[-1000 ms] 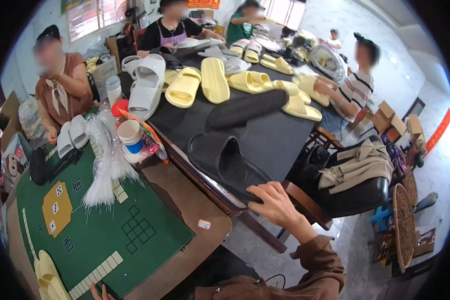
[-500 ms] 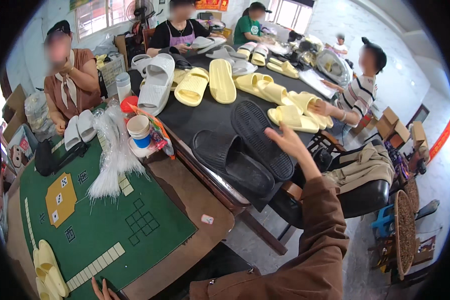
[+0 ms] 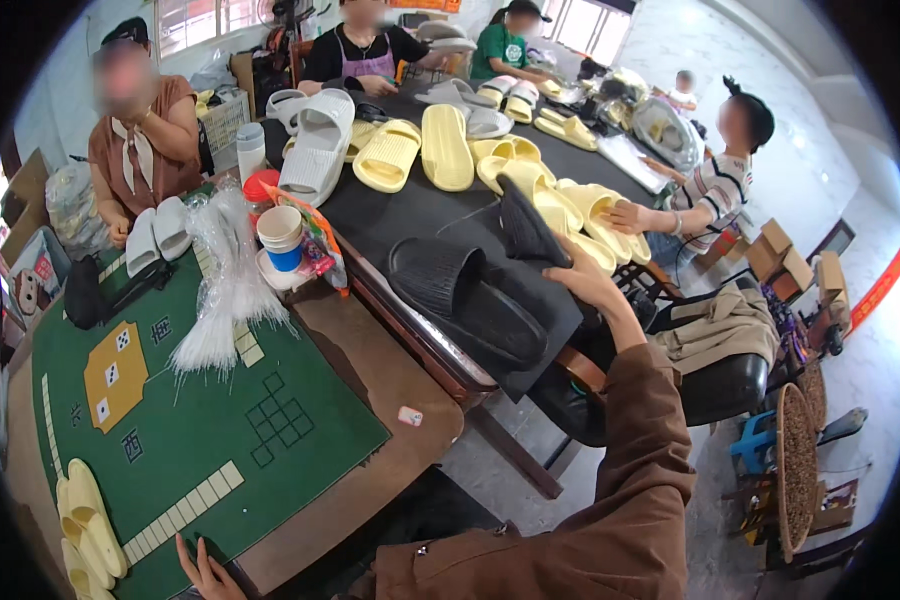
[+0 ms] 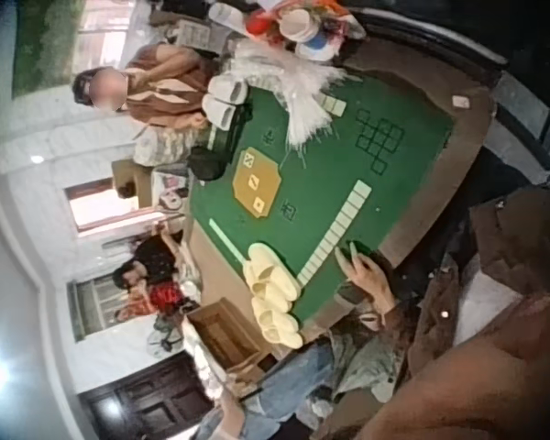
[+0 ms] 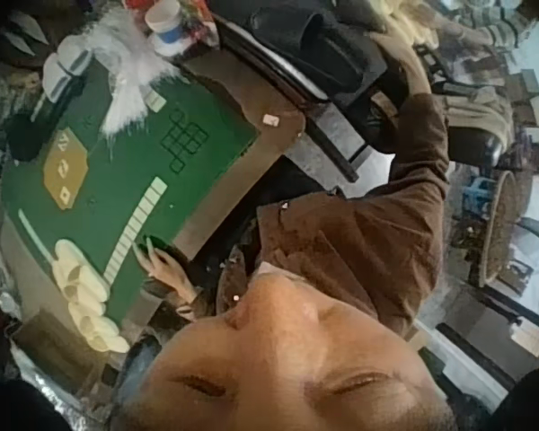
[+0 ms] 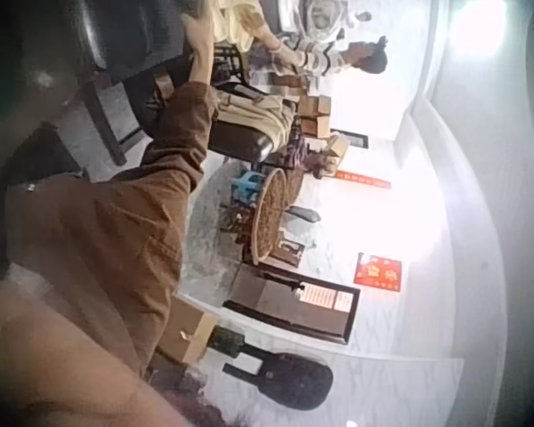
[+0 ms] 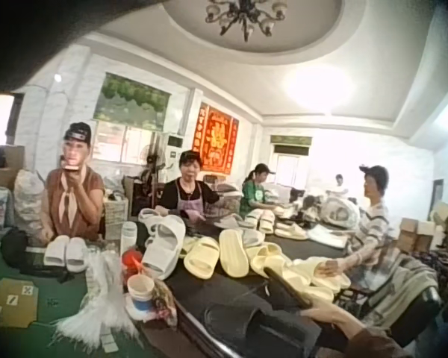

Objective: The person assembles pairs of plastic slippers by hand, inserting white elastic bands into the slots on the footwear. They handle multiple pairs in various colors including white, yellow, pink, and black, working at a table covered with a green mat. The person picks up pairs, threads the bands, and places the finished items aside.

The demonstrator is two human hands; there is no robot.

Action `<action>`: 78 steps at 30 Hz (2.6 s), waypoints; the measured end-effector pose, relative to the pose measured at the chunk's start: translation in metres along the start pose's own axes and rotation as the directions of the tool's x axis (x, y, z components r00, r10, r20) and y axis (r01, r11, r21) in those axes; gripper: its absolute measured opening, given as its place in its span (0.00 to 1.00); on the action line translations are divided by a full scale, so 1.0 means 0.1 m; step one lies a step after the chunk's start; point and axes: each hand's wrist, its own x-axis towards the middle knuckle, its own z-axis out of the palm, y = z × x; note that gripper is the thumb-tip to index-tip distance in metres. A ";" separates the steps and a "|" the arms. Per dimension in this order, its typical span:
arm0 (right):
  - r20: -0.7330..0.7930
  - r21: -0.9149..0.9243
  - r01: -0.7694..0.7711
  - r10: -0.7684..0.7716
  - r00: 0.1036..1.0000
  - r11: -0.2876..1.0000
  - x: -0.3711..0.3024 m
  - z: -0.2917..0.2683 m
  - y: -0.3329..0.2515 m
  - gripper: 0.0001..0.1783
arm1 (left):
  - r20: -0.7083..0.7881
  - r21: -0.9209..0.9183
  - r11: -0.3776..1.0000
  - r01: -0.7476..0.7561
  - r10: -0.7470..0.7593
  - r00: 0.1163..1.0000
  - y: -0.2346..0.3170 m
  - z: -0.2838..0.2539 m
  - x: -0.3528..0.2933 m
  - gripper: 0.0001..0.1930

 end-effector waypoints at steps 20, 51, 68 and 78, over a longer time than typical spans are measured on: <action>-0.132 -0.324 0.251 -0.306 0.943 0.912 0.30 0.50 0.54 0.37 | 0.134 -0.772 0.521 -0.364 0.694 0.708 2.50 0.69 1.02 0.17; 0.417 0.204 0.463 -0.505 0.756 0.863 -1.40 3.72 -2.53 0.24 | -0.085 -0.220 0.959 0.180 -0.203 0.975 0.20 -0.61 0.48 0.18; -0.679 -0.296 0.101 -0.284 0.677 0.950 0.29 0.27 0.80 0.17 | 0.287 0.235 0.970 0.060 -0.128 0.949 1.06 0.42 0.56 0.27; -0.151 -0.613 0.121 -0.266 0.952 0.781 1.18 0.34 0.99 0.59 | 0.070 0.223 0.959 0.174 -0.194 0.978 0.98 0.51 0.71 0.19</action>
